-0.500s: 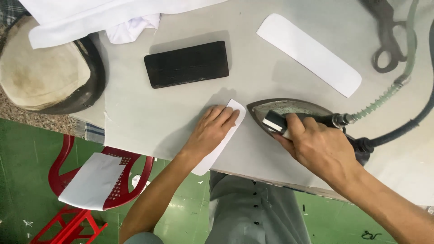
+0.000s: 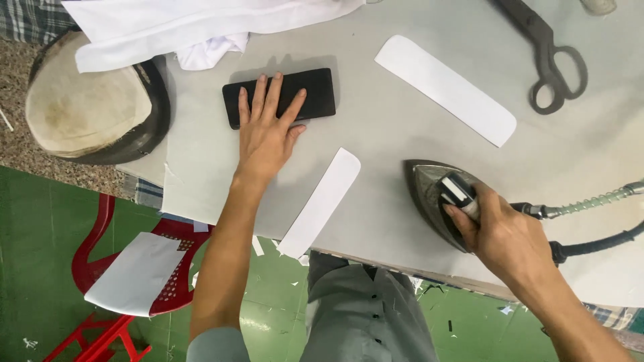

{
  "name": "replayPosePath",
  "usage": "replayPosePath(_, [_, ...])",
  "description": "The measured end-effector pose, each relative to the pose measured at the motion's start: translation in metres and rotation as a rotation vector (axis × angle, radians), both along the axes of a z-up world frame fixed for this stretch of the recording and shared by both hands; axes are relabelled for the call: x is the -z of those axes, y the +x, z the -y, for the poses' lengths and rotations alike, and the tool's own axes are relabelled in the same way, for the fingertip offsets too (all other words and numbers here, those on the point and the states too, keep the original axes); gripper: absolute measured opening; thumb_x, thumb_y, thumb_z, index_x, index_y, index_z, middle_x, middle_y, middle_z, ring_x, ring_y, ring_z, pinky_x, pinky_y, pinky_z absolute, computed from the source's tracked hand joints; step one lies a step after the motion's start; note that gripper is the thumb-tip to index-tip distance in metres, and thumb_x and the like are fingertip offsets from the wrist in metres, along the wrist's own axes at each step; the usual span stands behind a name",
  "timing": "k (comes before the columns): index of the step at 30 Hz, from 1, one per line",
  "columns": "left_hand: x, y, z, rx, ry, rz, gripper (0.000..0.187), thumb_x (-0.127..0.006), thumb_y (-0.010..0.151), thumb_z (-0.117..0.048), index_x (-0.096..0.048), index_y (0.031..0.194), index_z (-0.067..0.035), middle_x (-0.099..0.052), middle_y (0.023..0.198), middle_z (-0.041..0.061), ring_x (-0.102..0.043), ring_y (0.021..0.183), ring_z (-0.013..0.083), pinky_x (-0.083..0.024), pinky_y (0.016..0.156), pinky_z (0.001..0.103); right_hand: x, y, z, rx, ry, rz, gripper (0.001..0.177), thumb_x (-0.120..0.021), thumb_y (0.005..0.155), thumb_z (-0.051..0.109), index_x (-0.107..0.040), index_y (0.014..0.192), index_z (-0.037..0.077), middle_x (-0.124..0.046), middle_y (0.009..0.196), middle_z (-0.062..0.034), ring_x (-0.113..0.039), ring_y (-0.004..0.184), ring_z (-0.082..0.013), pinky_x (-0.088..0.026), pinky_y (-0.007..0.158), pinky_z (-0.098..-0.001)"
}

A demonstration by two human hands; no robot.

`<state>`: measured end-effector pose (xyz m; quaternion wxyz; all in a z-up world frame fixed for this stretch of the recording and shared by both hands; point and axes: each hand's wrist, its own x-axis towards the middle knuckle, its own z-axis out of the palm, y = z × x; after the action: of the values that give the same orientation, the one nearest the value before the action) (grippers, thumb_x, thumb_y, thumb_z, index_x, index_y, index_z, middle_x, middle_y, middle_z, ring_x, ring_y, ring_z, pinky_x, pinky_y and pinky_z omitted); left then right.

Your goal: The person irons several white fabric pieces on a flat table and a curved pressing cushion. They use a steam iron and a black rectangular pressing block to smooth the fabric, moving items aside as needed and handling the pieces one at a time.

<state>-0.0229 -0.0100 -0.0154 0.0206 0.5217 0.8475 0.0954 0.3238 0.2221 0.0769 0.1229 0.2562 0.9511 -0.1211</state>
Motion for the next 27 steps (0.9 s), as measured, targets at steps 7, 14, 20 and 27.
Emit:
replayPosePath(7, [0.029,0.013,0.035,-0.176,0.132,-0.150,0.053,-0.073,0.099,-0.043,-0.059,0.148,-0.029,-0.044,0.141,0.016,-0.035,0.136,0.0370,-0.023,0.113,0.061,-0.019,-0.089,0.032,-0.158,0.073,-0.061,0.052,-0.060,0.098,0.055,-0.062,0.124,0.010,-0.074,0.081,-0.0118,-0.076,0.066,-0.0289,-0.061,0.055,-0.0410])
replayPosePath(14, [0.014,0.021,0.075,-0.203,0.212,-0.094,0.049,-0.072,0.099,-0.042,-0.064,0.144,-0.025,-0.044,0.146,0.024,-0.039,0.141,0.0432,-0.023,0.117,0.062,-0.018,-0.128,0.037,-0.323,0.060,0.103,0.046,-0.051,0.103,0.053,-0.061,0.113,0.009,-0.072,0.072,-0.0112,-0.076,0.058,-0.0253,-0.060,0.052,-0.0373])
replayPosePath(20, [0.010,0.022,0.080,-0.194,0.211,-0.075,0.051,-0.075,0.098,-0.039,-0.064,0.145,-0.024,-0.044,0.148,0.026,-0.039,0.141,0.0419,-0.023,0.116,0.060,-0.015,-0.130,0.035,-0.382,0.055,0.111,0.044,-0.048,0.104,0.050,-0.060,0.105,0.008,-0.070,0.067,-0.0105,-0.074,0.055,-0.0249,-0.060,0.052,-0.0366])
replayPosePath(27, [0.003,0.029,0.044,0.000,0.152,0.207,0.059,-0.079,0.091,-0.034,-0.060,0.147,-0.029,-0.048,0.146,0.023,-0.042,0.137,0.0419,-0.029,0.114,0.058,-0.020,-0.113,0.033,-0.366,0.020,0.090,0.041,-0.049,0.104,0.050,-0.059,0.106,0.010,-0.070,0.069,-0.0094,-0.074,0.056,-0.0242,-0.059,0.052,-0.0357])
